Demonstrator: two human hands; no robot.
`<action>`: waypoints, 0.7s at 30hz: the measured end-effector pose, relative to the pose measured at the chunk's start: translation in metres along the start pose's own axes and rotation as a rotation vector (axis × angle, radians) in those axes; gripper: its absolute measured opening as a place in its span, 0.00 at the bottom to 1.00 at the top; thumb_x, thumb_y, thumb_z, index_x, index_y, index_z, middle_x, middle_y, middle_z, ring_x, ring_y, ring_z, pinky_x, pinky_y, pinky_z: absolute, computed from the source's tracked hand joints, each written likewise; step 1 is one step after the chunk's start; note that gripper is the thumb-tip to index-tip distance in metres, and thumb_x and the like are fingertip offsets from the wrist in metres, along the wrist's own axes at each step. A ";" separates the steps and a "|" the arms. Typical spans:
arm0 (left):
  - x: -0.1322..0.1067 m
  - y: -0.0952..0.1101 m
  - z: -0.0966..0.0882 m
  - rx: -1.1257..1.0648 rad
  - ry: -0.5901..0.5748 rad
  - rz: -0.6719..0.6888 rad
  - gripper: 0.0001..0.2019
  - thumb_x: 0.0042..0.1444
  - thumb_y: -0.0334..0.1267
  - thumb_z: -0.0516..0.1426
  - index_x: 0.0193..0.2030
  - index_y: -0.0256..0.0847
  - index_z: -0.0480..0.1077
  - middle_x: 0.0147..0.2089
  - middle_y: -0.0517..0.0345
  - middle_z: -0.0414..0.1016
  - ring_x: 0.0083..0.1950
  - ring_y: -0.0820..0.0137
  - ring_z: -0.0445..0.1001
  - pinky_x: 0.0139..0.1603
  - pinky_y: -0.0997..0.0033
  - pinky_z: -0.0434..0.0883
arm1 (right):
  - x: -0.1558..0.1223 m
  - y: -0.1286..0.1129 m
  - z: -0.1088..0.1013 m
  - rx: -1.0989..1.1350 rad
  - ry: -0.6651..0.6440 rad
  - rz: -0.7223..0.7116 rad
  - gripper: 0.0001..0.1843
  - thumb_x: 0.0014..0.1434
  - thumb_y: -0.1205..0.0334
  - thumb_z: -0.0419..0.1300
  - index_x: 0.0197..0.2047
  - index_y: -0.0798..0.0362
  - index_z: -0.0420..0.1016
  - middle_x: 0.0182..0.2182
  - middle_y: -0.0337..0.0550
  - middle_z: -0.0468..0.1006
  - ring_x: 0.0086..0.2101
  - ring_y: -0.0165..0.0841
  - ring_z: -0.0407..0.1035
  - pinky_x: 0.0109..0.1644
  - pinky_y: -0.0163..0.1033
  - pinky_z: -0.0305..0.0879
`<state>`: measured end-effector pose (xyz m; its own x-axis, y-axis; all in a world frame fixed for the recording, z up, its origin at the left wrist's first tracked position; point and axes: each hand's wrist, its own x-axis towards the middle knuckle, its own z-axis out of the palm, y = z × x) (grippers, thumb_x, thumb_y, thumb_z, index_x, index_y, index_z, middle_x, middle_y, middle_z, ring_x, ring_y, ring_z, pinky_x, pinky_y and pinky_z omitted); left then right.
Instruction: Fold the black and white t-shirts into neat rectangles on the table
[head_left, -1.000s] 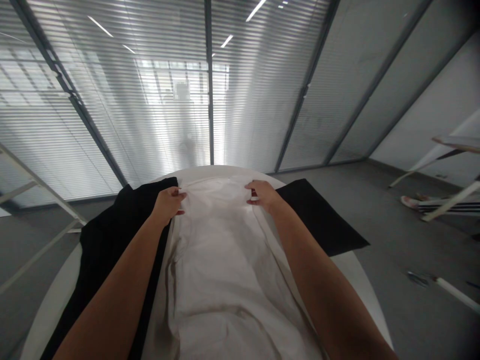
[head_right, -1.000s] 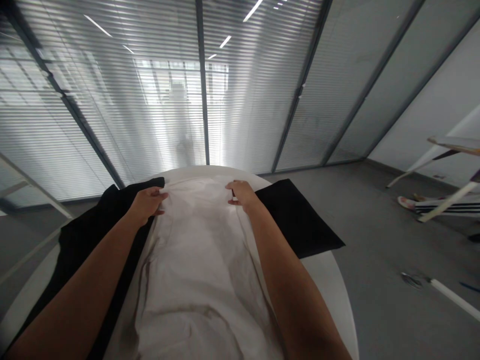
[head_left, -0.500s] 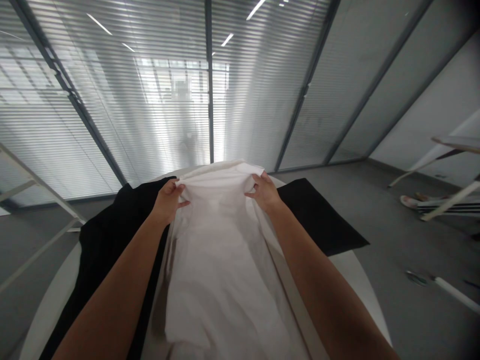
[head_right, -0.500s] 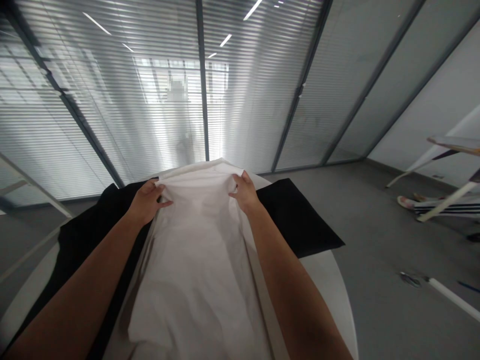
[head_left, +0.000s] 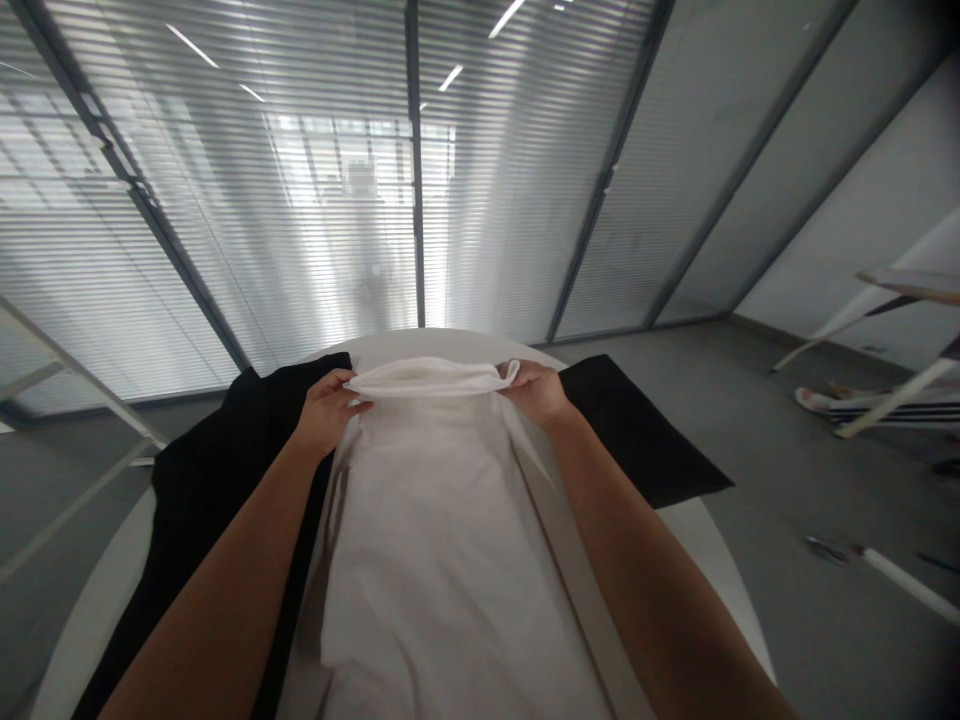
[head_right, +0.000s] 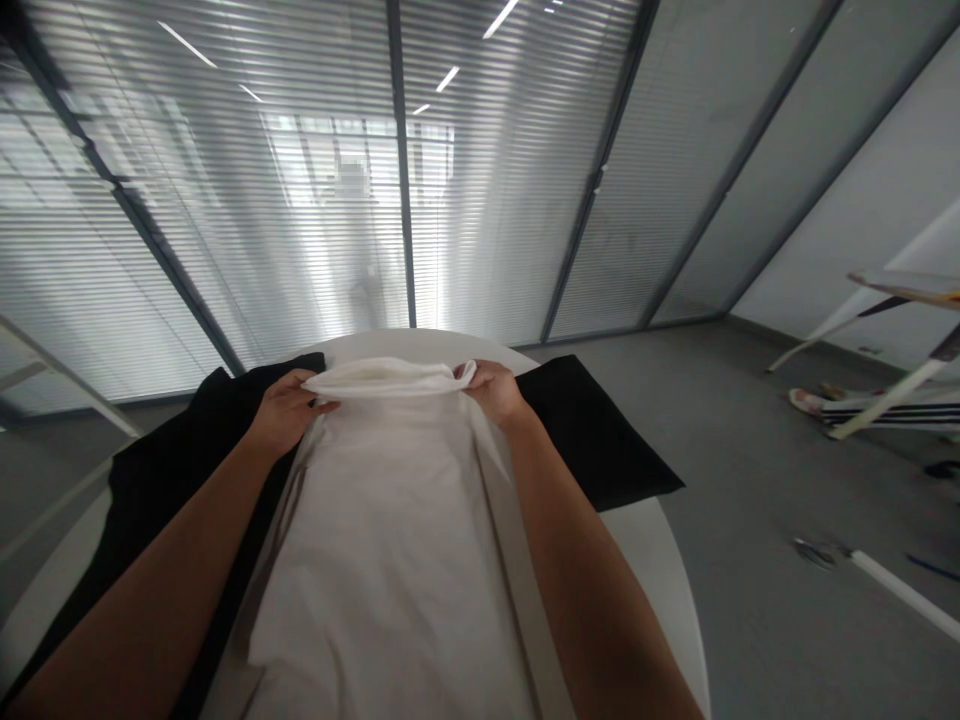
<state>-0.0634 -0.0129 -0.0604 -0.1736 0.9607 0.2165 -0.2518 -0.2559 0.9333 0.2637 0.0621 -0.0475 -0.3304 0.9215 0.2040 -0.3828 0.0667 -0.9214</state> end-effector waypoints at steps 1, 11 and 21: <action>0.000 -0.001 -0.003 0.053 -0.028 0.013 0.10 0.36 0.34 0.66 0.28 0.39 0.72 0.31 0.60 0.72 0.34 0.70 0.72 0.37 0.67 0.75 | -0.001 0.002 -0.003 -0.032 -0.019 -0.050 0.04 0.35 0.68 0.55 0.16 0.53 0.71 0.24 0.43 0.75 0.31 0.36 0.69 0.37 0.41 0.67; 0.000 -0.014 -0.023 0.471 -0.207 -0.040 0.06 0.36 0.31 0.53 0.20 0.39 0.72 0.28 0.54 0.77 0.41 0.62 0.76 0.42 0.67 0.69 | -0.001 0.002 -0.030 -0.718 -0.371 0.160 0.10 0.39 0.63 0.52 0.15 0.53 0.74 0.23 0.44 0.78 0.32 0.38 0.71 0.42 0.41 0.66; 0.003 -0.007 0.014 1.253 -0.121 0.319 0.17 0.59 0.41 0.47 0.39 0.40 0.76 0.42 0.52 0.78 0.48 0.63 0.73 0.57 0.60 0.66 | 0.000 -0.004 0.022 -1.356 -0.206 0.113 0.23 0.59 0.62 0.51 0.55 0.55 0.72 0.54 0.50 0.74 0.53 0.40 0.67 0.58 0.43 0.60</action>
<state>-0.0487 -0.0069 -0.0621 0.0430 0.8967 0.4405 0.8522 -0.2630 0.4523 0.2462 0.0531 -0.0366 -0.4694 0.8820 0.0421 0.7489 0.4230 -0.5102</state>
